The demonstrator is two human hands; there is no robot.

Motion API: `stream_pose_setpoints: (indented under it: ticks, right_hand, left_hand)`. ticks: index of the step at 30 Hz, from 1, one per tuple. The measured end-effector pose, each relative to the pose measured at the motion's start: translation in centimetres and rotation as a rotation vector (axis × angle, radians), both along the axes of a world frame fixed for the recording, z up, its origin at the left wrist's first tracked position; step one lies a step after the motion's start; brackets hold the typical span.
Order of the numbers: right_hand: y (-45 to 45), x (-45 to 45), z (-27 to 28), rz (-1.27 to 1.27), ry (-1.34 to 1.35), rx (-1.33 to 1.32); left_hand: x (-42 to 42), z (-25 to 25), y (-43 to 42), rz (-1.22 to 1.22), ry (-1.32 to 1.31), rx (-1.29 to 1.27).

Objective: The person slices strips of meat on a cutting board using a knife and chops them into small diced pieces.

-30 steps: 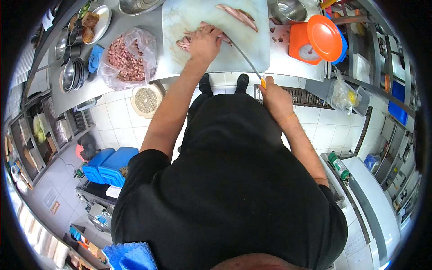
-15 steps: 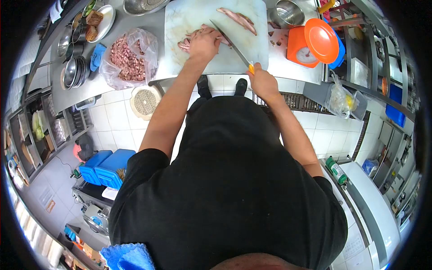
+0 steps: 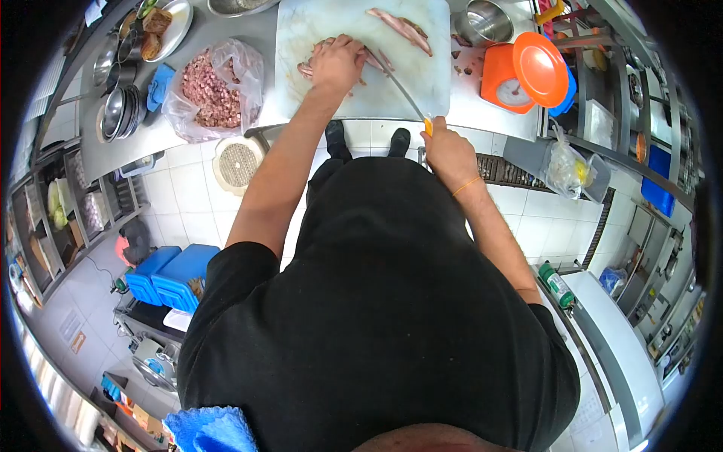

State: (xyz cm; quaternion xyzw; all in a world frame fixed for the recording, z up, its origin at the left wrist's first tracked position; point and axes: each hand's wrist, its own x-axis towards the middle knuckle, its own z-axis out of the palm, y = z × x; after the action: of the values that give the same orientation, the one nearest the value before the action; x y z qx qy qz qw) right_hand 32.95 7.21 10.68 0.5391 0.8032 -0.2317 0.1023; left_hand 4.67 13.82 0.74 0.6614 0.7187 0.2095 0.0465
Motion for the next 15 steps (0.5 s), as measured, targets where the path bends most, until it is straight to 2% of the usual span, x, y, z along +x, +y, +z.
stream_pose_setpoints:
  ticks: [5, 9, 15]
  right_hand:
    - [0.3, -0.8, -0.2, -0.025, 0.016, -0.063]
    - [1.4, -1.9, -3.9, -0.05, 0.086, -0.091]
    - [2.2, -2.5, -5.8, -0.03, 0.12, -0.039]
  left_hand:
    - [0.0, -0.2, 0.3, -0.006, -0.057, 0.019]
    - [-0.5, -0.2, 0.5, -0.031, -0.037, 0.022]
    - [-0.5, -1.2, 0.7, -0.008, -0.076, 0.054]
